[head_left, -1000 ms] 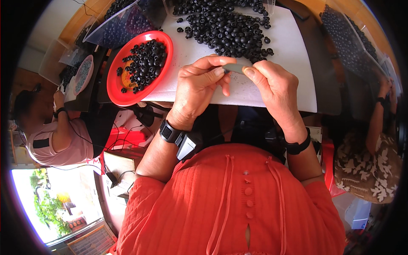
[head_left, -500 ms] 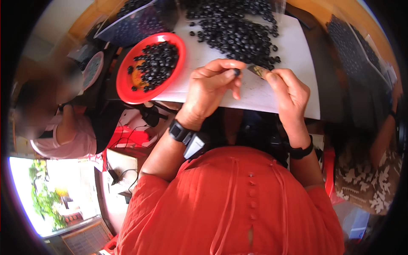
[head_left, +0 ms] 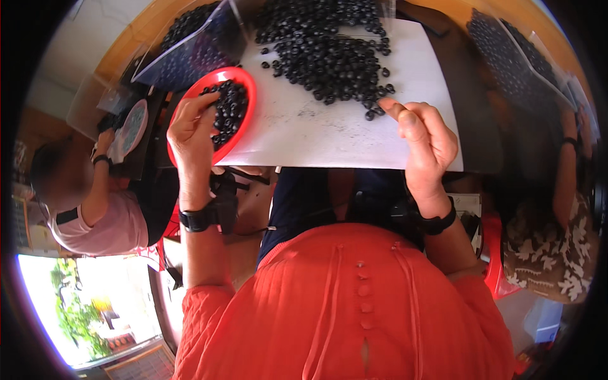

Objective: Manually trimming flash or excess material from small black rubber or plastic parts using a knife.

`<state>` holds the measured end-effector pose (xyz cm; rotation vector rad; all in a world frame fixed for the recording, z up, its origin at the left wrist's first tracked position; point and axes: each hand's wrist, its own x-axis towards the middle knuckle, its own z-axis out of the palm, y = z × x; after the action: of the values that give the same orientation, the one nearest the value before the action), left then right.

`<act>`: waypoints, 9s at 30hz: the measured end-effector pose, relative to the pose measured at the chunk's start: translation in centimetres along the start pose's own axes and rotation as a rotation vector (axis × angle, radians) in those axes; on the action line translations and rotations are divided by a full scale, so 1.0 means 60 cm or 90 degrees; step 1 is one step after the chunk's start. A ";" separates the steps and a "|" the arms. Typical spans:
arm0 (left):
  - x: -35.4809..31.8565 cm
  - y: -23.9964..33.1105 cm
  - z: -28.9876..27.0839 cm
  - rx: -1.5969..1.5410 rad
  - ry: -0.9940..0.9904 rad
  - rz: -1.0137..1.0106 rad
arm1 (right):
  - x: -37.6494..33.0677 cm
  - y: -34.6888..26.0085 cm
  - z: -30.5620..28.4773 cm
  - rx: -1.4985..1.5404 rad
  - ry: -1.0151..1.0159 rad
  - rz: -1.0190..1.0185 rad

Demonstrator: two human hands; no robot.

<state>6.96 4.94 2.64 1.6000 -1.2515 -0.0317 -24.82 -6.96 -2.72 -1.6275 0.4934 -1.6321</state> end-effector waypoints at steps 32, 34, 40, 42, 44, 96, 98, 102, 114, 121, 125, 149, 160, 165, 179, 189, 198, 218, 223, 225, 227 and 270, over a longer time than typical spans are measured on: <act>-0.047 0.103 0.189 0.023 -0.258 0.124 | -0.004 0.001 -0.020 0.039 -0.010 -0.044; -0.055 0.100 0.191 0.013 -0.222 0.108 | 0.001 -0.006 -0.019 0.032 -0.021 -0.039; -0.049 0.093 0.229 0.115 -0.159 0.225 | 0.002 -0.013 0.005 -0.092 0.015 -0.057; -0.047 0.091 0.237 0.172 -0.144 0.260 | 0.007 -0.054 -0.021 -0.252 -0.061 -0.086; -0.044 0.086 0.237 0.169 -0.144 0.268 | 0.003 -0.080 -0.045 -0.498 -0.149 -0.105; -0.067 0.059 0.167 -0.693 -0.269 -0.278 | 0.027 -0.007 0.028 -0.365 -0.203 -0.032; -0.068 0.062 0.175 -0.689 -0.266 -0.261 | 0.029 -0.006 0.023 -0.355 -0.182 -0.040; -0.065 0.065 0.184 -0.668 -0.267 -0.251 | 0.031 -0.004 0.020 -0.293 -0.133 0.011; -0.072 0.047 0.191 -0.759 -0.276 -0.265 | 0.034 -0.005 0.031 -0.344 -0.193 0.048; -0.075 0.048 0.189 -0.722 -0.281 -0.260 | 0.030 -0.001 0.033 -0.362 -0.190 0.025; -0.075 0.052 0.189 -0.713 -0.280 -0.242 | 0.030 0.000 0.032 -0.372 -0.195 0.008; -0.077 0.067 0.189 -0.688 -0.279 -0.207 | 0.026 0.005 0.027 -0.378 -0.223 -0.069; -0.076 0.062 0.193 -0.727 -0.268 -0.197 | 0.028 -0.006 0.025 -0.244 -0.144 0.038; -0.074 0.064 0.190 -0.714 -0.263 -0.198 | 0.022 -0.001 0.025 -0.265 -0.150 0.011; -0.073 0.090 0.123 -0.613 -0.130 -0.199 | 0.017 -0.016 0.016 -0.200 -0.132 0.010; -0.019 0.000 -0.028 -0.100 0.098 -0.058 | 0.018 -0.008 0.010 -0.146 -0.064 -0.062; -0.012 0.044 0.062 0.116 -0.067 0.152 | 0.018 -0.036 -0.036 -0.009 0.078 0.045; 0.001 0.148 0.292 0.223 -0.309 0.502 | 0.016 -0.009 -0.069 0.028 0.081 -0.037; -0.019 0.136 0.227 0.219 -0.328 0.385 | 0.015 -0.010 -0.070 0.031 0.055 -0.022; -0.030 0.118 0.218 0.203 -0.322 0.349 | 0.016 -0.015 -0.062 0.013 0.056 -0.046; -0.034 0.106 0.212 0.128 -0.324 0.316 | 0.015 -0.017 -0.060 -0.002 0.043 -0.045; -0.079 0.056 0.191 -0.754 -0.269 -0.274 | 0.015 -0.003 0.036 -0.367 -0.138 -0.006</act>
<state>-4.03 0.76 -2.56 0.7618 -0.8416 -1.2016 -22.69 -6.99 -1.77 -2.1946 0.8994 -1.3656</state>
